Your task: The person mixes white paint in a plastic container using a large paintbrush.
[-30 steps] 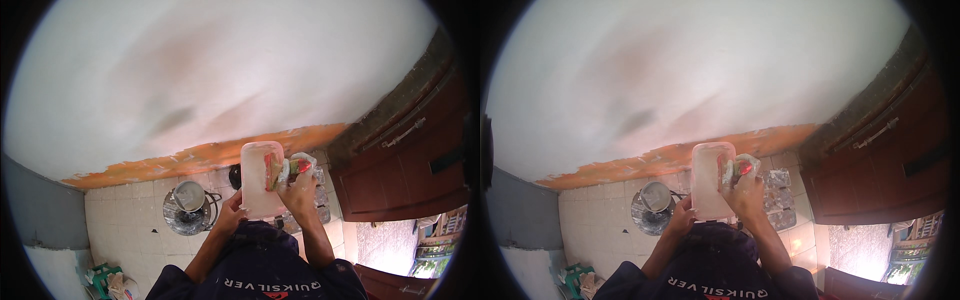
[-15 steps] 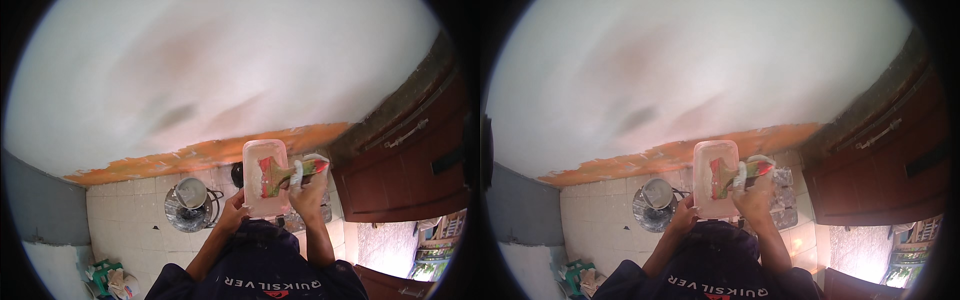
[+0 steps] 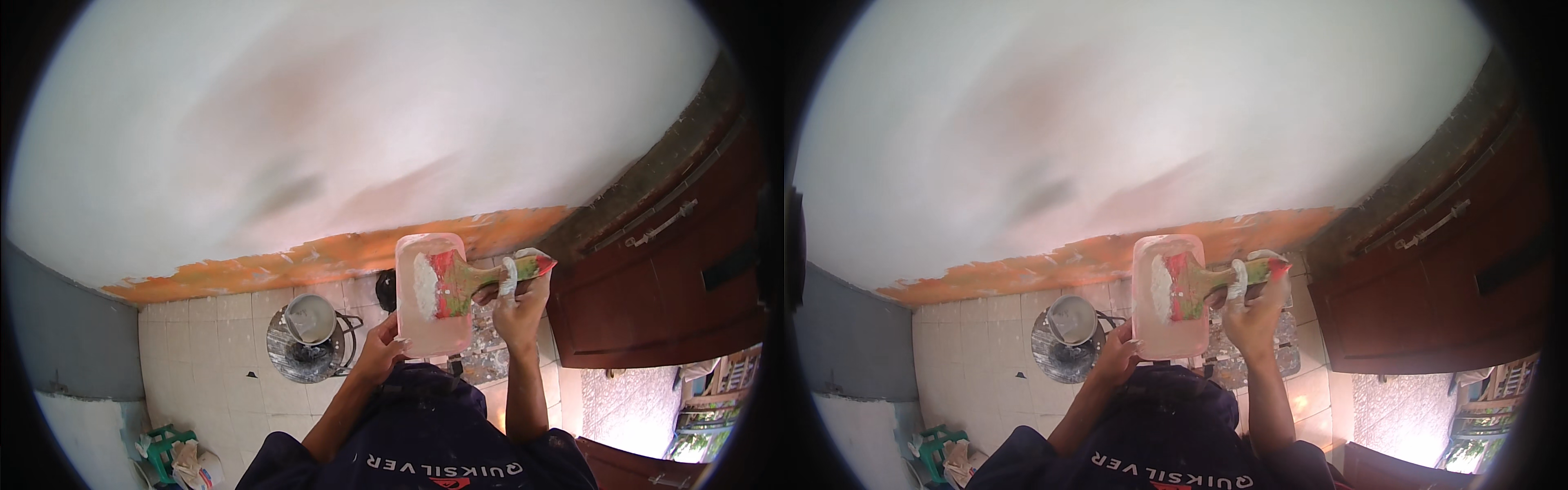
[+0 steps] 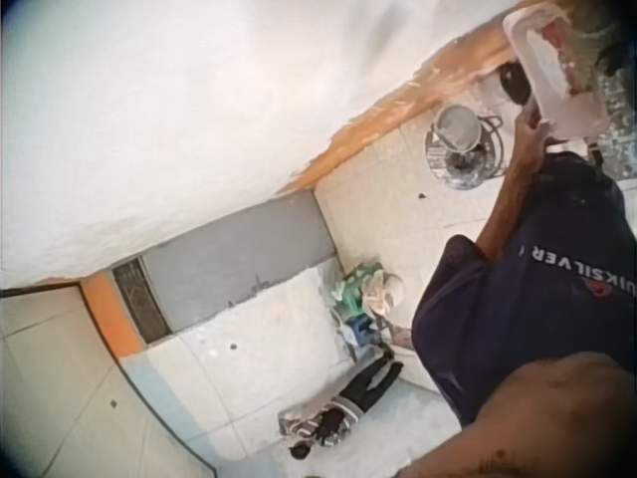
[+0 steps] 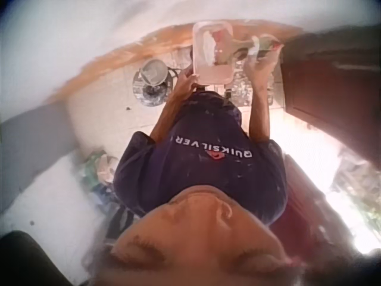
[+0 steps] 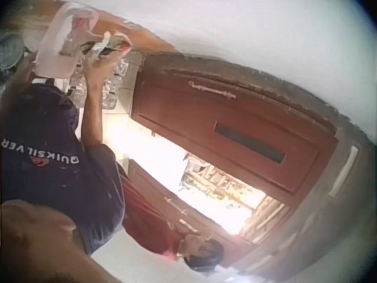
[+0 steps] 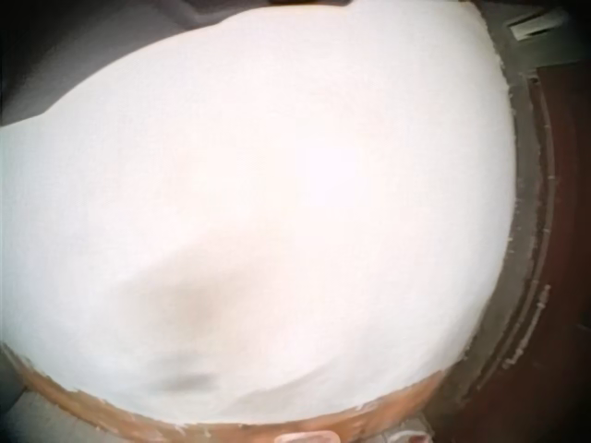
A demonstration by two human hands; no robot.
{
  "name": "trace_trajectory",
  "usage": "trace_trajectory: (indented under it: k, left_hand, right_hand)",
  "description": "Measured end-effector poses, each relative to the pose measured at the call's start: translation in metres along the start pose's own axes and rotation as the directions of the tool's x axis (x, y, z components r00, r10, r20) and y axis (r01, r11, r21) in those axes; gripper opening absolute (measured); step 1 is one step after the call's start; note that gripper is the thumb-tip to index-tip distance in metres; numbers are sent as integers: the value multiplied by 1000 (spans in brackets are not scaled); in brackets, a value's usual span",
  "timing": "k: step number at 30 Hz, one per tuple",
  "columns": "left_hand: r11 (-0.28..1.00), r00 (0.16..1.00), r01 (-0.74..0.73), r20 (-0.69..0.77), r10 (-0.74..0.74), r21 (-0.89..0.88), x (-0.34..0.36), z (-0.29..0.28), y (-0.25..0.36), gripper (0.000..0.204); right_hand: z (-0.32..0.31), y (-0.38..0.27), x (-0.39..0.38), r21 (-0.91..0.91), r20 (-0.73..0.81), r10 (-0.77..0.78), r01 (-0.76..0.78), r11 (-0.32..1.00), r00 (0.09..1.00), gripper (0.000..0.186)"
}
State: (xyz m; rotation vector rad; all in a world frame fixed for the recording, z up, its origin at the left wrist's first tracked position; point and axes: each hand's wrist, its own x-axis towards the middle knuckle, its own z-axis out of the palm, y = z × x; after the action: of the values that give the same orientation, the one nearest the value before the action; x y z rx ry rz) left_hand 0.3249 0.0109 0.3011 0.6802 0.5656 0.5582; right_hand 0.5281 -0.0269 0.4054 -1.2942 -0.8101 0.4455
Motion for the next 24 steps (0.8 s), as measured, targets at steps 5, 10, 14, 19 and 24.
trace_trajectory:
  k: [5,10,14,19,24]
  left_hand:
    - [1000,1000,0,5,0,2,1,1,1,60]
    - [1000,1000,18,1,-18,9,1,-2,-6,62]
    - [999,999,32,-14,-32,34,1,2,-5,64]
    - [997,998,52,-29,-50,49,-1,2,-5,65]
    - [997,997,66,-53,-63,43,-2,2,-7,63]
  right_hand:
    - [7,3,-15,-325,93,-82,108,939,992,24]
    - [19,-16,-25,-634,44,-157,149,759,987,28]
    - [12,1,-24,-775,197,53,122,620,979,24]
    - [17,0,-27,-633,91,90,-13,774,992,19]
    - [23,16,-34,-513,45,43,-14,858,998,13]
